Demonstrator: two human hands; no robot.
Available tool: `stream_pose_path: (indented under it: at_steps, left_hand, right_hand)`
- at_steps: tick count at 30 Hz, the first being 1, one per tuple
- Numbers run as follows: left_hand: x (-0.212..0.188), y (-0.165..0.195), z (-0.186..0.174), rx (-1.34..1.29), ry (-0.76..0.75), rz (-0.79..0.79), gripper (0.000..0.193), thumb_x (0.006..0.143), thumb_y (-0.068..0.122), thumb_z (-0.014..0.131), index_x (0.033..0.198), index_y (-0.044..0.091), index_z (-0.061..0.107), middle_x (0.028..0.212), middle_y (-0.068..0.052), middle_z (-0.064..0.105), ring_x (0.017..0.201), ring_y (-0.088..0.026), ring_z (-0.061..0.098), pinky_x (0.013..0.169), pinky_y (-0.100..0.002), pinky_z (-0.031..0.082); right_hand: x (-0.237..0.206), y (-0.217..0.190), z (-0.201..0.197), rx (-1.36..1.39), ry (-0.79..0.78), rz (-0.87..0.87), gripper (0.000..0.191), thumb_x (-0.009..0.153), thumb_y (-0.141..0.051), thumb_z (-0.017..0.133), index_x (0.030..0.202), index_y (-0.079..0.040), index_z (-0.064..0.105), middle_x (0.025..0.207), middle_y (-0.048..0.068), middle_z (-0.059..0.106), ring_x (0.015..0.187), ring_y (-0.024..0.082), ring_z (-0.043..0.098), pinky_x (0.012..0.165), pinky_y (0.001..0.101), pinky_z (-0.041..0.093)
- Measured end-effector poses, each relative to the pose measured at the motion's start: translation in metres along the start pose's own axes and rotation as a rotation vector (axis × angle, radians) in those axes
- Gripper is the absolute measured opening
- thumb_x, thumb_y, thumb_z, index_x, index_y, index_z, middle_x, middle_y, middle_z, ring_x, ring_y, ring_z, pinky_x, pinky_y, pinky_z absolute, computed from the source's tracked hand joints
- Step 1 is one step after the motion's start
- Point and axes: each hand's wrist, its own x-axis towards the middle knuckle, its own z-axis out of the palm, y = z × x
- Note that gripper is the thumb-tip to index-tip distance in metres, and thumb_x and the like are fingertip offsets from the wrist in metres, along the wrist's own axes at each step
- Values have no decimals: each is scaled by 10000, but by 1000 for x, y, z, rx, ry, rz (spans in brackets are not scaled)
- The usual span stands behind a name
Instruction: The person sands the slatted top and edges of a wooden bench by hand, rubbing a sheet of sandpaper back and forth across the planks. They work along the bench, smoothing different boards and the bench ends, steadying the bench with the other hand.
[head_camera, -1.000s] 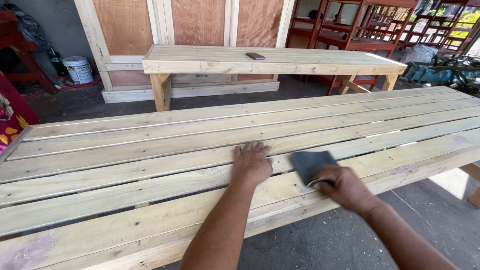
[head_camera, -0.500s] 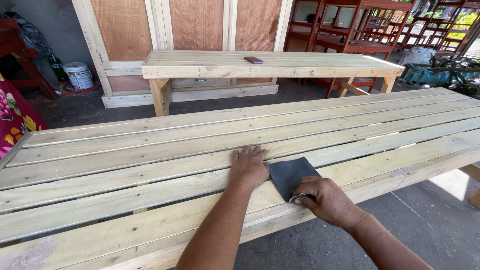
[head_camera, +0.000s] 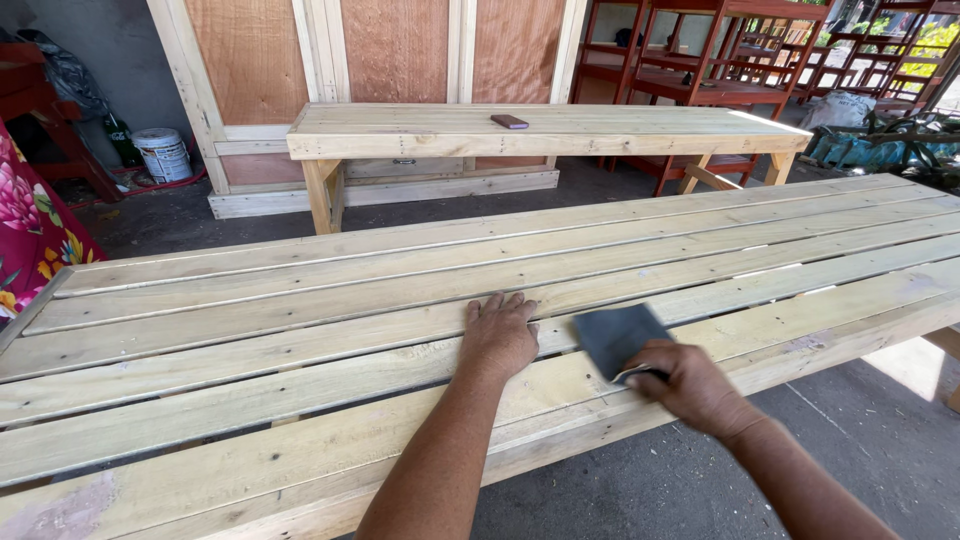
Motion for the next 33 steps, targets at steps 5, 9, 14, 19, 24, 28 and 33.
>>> stream_pose_path:
  at_steps: [5,9,14,19,24,28,33]
  left_hand:
    - [1,2,0,30,-18,-13,515,1072,341,328,1580,264,362,1692,35,245,1573,-218,155,1288,-506,63]
    - [0,1,0,22,-8,0,517,1071,341,337,1580,256,363,1694,29,240,1575,-225,151,1288,-505,62]
    - [0,2,-1,18,-17,-16,514,1067,336,331,1576,274,361,1692,46,241,1578,-215,148,1292,-503,54]
    - [-2,2,-2,9,-37,-16,519,1065,308,345,1583,269,362,1694,44,248,1578,-219,154,1295,-503,49]
    - [-3,1,-3,17,-35,0,522,1066,334,331,1585,271,344,1692,41,234,1578,-216,137,1291,-498,43]
    - [-2,2,-2,26,-31,-10,522,1071,335,322,1589,271,339,1697,44,229,1579,-217,138,1293,-501,42]
    - [0,1,0,0,-29,-9,512,1073,342,312,1580,283,359,1692,59,247,1582,-208,148,1301,-496,44]
  right_hand:
    - [4,4,3,-53,17,-160,108,848,-224,753,932,-170,793,918,-29,795,804,98,763,833,273,640]
    - [6,0,5,-56,-36,-25,100,882,-225,745,932,-144,776,904,2,771,808,114,735,824,295,646]
    - [4,-5,-7,-122,11,181,86,880,-207,744,907,-129,767,911,3,762,766,141,739,804,310,651]
    - [6,-16,2,-90,-60,-19,113,873,-221,752,957,-146,767,907,-14,762,793,99,735,817,281,638]
    - [9,-12,-5,-72,-30,68,86,864,-203,739,917,-145,773,907,-19,764,781,110,746,814,270,659]
    - [7,-7,6,-75,-56,-16,90,887,-226,730,920,-153,771,895,-25,770,808,80,752,833,258,653]
    - [7,7,6,-57,-41,9,110,893,-244,728,932,-153,776,916,-21,775,811,93,747,837,270,650]
